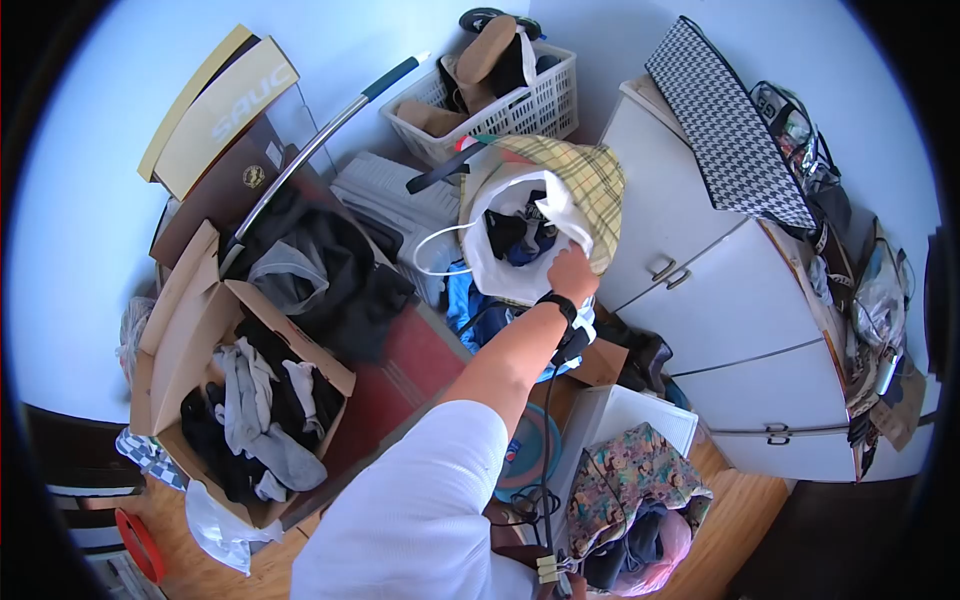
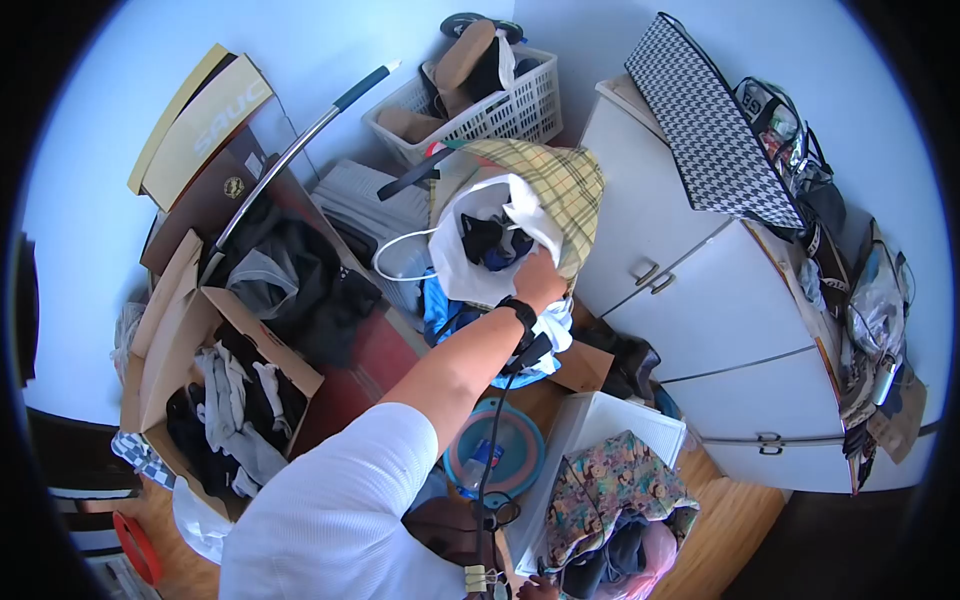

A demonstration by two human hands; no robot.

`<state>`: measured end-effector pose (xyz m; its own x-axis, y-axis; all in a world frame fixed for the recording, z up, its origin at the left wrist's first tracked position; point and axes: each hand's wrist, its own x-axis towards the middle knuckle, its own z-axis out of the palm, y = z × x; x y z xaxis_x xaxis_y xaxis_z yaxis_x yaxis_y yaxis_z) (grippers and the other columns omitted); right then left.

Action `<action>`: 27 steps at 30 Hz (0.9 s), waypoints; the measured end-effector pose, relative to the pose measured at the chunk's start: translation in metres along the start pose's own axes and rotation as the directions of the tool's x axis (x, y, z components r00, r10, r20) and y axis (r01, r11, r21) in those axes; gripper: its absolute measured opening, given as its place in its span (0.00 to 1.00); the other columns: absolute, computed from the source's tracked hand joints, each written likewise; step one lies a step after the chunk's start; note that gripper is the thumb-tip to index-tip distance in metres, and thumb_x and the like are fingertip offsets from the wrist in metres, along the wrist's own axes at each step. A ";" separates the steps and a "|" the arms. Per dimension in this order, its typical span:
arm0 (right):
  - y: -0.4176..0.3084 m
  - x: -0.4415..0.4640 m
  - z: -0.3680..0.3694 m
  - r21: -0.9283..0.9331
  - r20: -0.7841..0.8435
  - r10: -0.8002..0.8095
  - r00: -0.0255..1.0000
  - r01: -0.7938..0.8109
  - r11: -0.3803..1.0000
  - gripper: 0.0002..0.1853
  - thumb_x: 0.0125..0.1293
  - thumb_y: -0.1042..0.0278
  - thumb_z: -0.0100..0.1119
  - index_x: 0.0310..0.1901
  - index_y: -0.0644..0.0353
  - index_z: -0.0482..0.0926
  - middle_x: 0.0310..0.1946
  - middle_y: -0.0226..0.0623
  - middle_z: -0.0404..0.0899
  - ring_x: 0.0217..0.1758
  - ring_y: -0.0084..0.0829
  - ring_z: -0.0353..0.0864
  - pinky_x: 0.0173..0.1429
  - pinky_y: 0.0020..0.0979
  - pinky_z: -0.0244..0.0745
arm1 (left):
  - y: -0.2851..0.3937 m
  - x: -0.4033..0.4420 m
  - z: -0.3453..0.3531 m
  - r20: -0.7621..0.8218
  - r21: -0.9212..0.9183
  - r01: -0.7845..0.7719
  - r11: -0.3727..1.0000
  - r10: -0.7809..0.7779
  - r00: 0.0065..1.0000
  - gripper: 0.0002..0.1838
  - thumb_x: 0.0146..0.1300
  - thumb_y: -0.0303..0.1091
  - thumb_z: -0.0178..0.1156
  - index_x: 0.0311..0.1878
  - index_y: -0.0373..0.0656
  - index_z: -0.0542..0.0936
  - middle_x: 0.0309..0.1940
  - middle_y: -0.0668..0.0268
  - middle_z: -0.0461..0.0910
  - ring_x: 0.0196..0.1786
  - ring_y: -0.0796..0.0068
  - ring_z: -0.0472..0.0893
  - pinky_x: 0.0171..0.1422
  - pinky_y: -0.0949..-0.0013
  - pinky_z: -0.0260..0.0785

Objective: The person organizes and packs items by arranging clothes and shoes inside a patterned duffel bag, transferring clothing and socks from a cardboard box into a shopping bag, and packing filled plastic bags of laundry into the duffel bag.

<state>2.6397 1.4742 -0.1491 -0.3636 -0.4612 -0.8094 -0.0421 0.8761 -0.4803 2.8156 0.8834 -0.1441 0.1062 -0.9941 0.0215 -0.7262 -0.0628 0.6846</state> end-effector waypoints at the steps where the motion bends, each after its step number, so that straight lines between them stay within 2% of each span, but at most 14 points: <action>1: 0.000 0.005 0.002 0.013 -0.008 -0.011 1.000 0.011 1.000 0.13 0.59 0.64 0.51 0.38 0.65 0.78 0.18 0.38 0.74 0.21 0.29 0.72 0.27 0.33 0.69 | -0.004 0.002 0.007 -0.013 -0.022 0.074 0.997 -0.075 0.997 0.27 0.45 0.35 0.63 0.50 0.38 0.69 0.42 0.53 0.76 0.44 0.53 0.79 0.45 0.58 0.74; 3: 0.010 0.009 0.025 0.086 -0.040 0.003 0.999 0.000 0.996 0.13 0.59 0.65 0.49 0.34 0.66 0.79 0.16 0.36 0.72 0.19 0.29 0.70 0.26 0.32 0.67 | -0.004 0.002 0.010 0.097 -0.058 0.126 0.990 -0.120 0.988 0.33 0.43 0.40 0.64 0.53 0.37 0.67 0.43 0.49 0.75 0.47 0.49 0.77 0.51 0.55 0.72; 6: 0.024 0.006 0.012 0.051 -0.051 -0.111 0.993 0.113 0.992 0.13 0.58 0.68 0.49 0.40 0.67 0.78 0.18 0.37 0.73 0.19 0.27 0.71 0.25 0.32 0.67 | -0.008 0.003 0.032 0.142 -0.106 0.019 0.994 -0.004 0.990 0.34 0.42 0.40 0.63 0.54 0.36 0.66 0.45 0.47 0.74 0.48 0.48 0.76 0.52 0.55 0.71; 7: 0.031 0.005 0.010 0.237 -0.038 -0.036 0.999 0.044 0.970 0.14 0.59 0.72 0.49 0.46 0.68 0.75 0.20 0.34 0.74 0.20 0.25 0.71 0.24 0.28 0.67 | -0.001 -0.003 0.029 0.151 -0.067 -0.023 0.997 0.033 0.988 0.33 0.42 0.40 0.62 0.53 0.36 0.67 0.46 0.47 0.74 0.48 0.48 0.76 0.52 0.55 0.71; 9: 0.045 -0.004 0.010 0.306 -0.114 0.060 0.992 -0.022 0.952 0.15 0.61 0.75 0.49 0.49 0.69 0.72 0.20 0.33 0.73 0.20 0.24 0.71 0.24 0.25 0.67 | 0.008 -0.018 0.030 0.189 -0.023 -0.021 1.000 0.025 0.982 0.31 0.42 0.41 0.64 0.50 0.36 0.70 0.45 0.48 0.74 0.48 0.48 0.76 0.51 0.55 0.71; 11: 0.077 0.001 0.016 0.406 -0.085 0.163 0.983 -0.116 0.906 0.17 0.63 0.73 0.51 0.52 0.70 0.71 0.20 0.34 0.72 0.19 0.23 0.69 0.23 0.26 0.67 | 0.011 -0.023 0.034 0.122 0.157 -0.179 0.971 0.160 0.979 0.28 0.46 0.44 0.64 0.47 0.35 0.73 0.42 0.49 0.76 0.45 0.49 0.78 0.48 0.56 0.72; 13: 0.095 0.004 0.022 0.341 -0.098 0.196 0.976 -0.152 0.928 0.17 0.63 0.71 0.52 0.52 0.71 0.71 0.19 0.33 0.71 0.19 0.23 0.68 0.23 0.27 0.67 | 0.002 -0.006 0.042 0.008 0.027 -0.196 0.980 0.195 0.981 0.21 0.53 0.46 0.60 0.41 0.37 0.77 0.37 0.51 0.79 0.41 0.51 0.79 0.43 0.54 0.72; 15: 0.107 0.005 0.024 0.456 -0.066 0.189 0.980 -0.138 0.879 0.18 0.62 0.68 0.53 0.51 0.69 0.72 0.18 0.31 0.70 0.20 0.23 0.67 0.22 0.29 0.65 | -0.009 0.005 0.032 0.186 0.191 -0.366 0.911 0.332 0.925 0.16 0.59 0.45 0.55 0.36 0.40 0.79 0.31 0.51 0.80 0.39 0.51 0.80 0.40 0.53 0.72; 18: 0.085 0.008 0.037 0.185 -0.034 0.034 0.999 -0.027 0.982 0.18 0.64 0.61 0.52 0.51 0.64 0.73 0.19 0.34 0.70 0.21 0.26 0.67 0.23 0.29 0.66 | -0.019 0.004 -0.024 0.323 0.094 -0.476 0.875 0.425 0.846 0.17 0.62 0.44 0.52 0.33 0.39 0.80 0.32 0.51 0.80 0.40 0.50 0.79 0.42 0.52 0.70; 19: 0.124 0.040 0.027 0.085 -0.020 -0.018 1.000 0.020 0.996 0.13 0.58 0.74 0.55 0.44 0.70 0.76 0.24 0.40 0.79 0.22 0.27 0.79 0.24 0.28 0.76 | -0.041 0.017 -0.026 0.331 0.051 -0.561 0.826 0.516 0.790 0.18 0.63 0.45 0.52 0.33 0.38 0.79 0.34 0.51 0.80 0.41 0.49 0.78 0.45 0.52 0.69; 21: 0.062 0.028 0.036 0.145 0.011 0.064 0.998 -0.065 0.987 0.13 0.59 0.72 0.55 0.43 0.70 0.76 0.23 0.40 0.79 0.22 0.27 0.80 0.25 0.28 0.76 | -0.035 0.013 -0.085 0.430 0.095 -0.569 0.817 0.482 0.763 0.19 0.63 0.46 0.52 0.35 0.36 0.79 0.36 0.49 0.79 0.42 0.48 0.78 0.47 0.51 0.68; 23: 0.051 0.047 0.029 0.160 0.056 0.014 0.998 -0.023 0.987 0.11 0.59 0.73 0.54 0.42 0.68 0.77 0.21 0.39 0.78 0.20 0.28 0.79 0.22 0.29 0.75 | -0.028 0.014 -0.134 0.347 0.140 -0.462 0.876 0.393 0.852 0.20 0.63 0.46 0.52 0.36 0.34 0.79 0.37 0.47 0.79 0.43 0.47 0.78 0.48 0.52 0.68; 25: 0.040 0.066 0.025 0.150 -0.054 -0.054 0.997 0.062 0.987 0.10 0.58 0.74 0.53 0.40 0.69 0.77 0.20 0.40 0.78 0.19 0.29 0.78 0.22 0.28 0.74 | 0.011 -0.002 -0.209 0.338 0.232 -0.341 0.911 0.253 0.906 0.19 0.63 0.44 0.53 0.38 0.33 0.78 0.37 0.45 0.78 0.43 0.46 0.78 0.48 0.52 0.68; 27: 0.010 0.071 0.015 0.192 -0.034 -0.110 0.993 0.115 0.975 0.11 0.58 0.74 0.52 0.42 0.69 0.76 0.21 0.39 0.79 0.18 0.27 0.77 0.21 0.27 0.73 | 0.020 -0.014 -0.269 0.261 0.123 -0.407 0.905 0.367 0.893 0.19 0.63 0.42 0.54 0.38 0.32 0.78 0.36 0.45 0.79 0.41 0.47 0.78 0.47 0.55 0.69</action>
<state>2.6273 1.4482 -0.2170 -0.3879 -0.5499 -0.7397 0.0964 0.7739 -0.6259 2.9823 0.9194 0.0651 -0.3489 -0.9337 0.0797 -0.7838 0.3374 0.5213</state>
